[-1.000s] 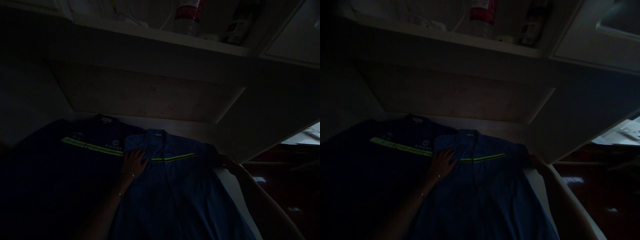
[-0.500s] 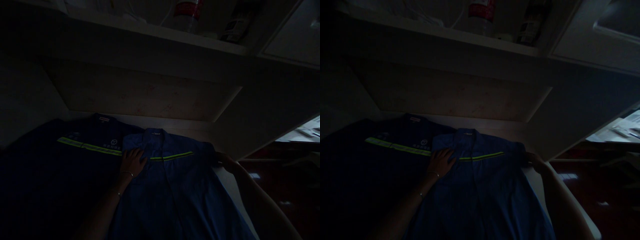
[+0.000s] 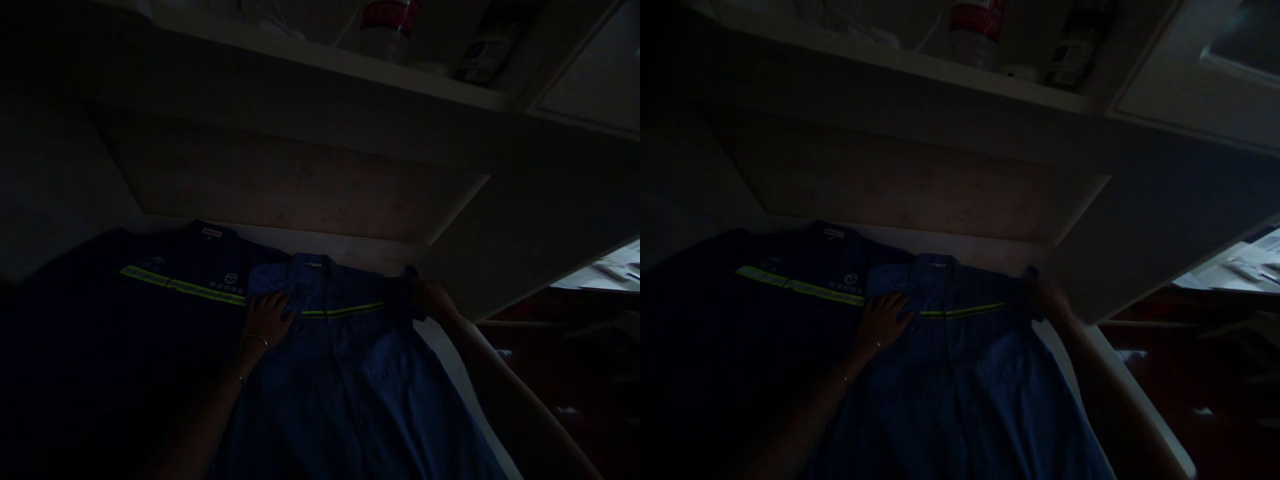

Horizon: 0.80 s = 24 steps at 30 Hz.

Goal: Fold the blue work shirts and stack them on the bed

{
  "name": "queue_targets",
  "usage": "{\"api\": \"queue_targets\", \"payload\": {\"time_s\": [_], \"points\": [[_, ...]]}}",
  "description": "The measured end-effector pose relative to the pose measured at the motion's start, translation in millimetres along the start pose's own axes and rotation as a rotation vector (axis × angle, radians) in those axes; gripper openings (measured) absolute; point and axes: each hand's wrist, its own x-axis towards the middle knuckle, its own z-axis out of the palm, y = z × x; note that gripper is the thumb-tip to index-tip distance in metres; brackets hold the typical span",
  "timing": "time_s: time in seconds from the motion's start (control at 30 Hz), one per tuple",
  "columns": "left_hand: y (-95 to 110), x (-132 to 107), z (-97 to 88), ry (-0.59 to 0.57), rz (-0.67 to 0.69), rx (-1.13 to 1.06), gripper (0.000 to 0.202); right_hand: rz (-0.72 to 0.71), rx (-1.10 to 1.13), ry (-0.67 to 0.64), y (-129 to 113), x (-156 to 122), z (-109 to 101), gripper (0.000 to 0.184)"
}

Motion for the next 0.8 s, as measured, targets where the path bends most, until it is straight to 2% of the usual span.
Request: {"api": "queue_targets", "payload": {"time_s": [0.1,0.17,0.2,0.27,0.33,0.4,0.5,0.57,0.63,0.67,0.7,0.73,0.8], "points": [[0,0,-1.0,-0.017,-0.006,0.001,0.043,-0.194,-0.174,-0.140,-40,-12,6,0.050],[1,0,-1.7,-0.028,-0.010,0.000,0.043,-0.308,-0.118,-0.196,-62,-18,11,0.059],[1,-1,-1.8,-0.028,-0.010,0.001,0.043,-0.335,-0.052,-0.174,-70,-19,15,0.061],[0,-2,-1.6,-0.023,-0.011,0.006,0.043,-0.304,0.040,-0.023,-77,-18,25,0.057],[0,-3,-1.5,-0.022,-0.009,0.012,0.043,-0.183,0.009,0.105,-76,-18,42,0.053],[2,-1,-3.4,-0.023,-0.006,0.028,0.043,-0.081,-0.088,0.048,-71,-22,64,0.052],[12,1,-15.6,0.014,0.024,0.054,0.040,-0.051,-0.146,-0.115,-66,-32,89,0.051],[22,-9,-30.7,0.072,0.052,0.024,0.039,-0.069,-0.079,-0.058,-63,-38,91,0.051],[32,-38,-48.5,0.137,0.038,-0.090,0.038,-0.082,0.065,0.049,-59,-49,79,0.052],[36,-61,-57.2,0.153,0.000,-0.169,0.037,-0.076,0.175,0.087,-54,-58,69,0.052],[38,-89,-65.3,0.168,-0.054,-0.252,0.036,-0.055,0.308,0.101,-48,-71,59,0.051],[39,-122,-72.5,0.135,-0.123,-0.320,0.035,-0.013,0.463,0.084,-38,-87,48,0.051],[37,-189,-84.3,0.075,-0.277,-0.299,0.032,0.129,0.784,-0.002,-11,-131,32,0.054]]}}
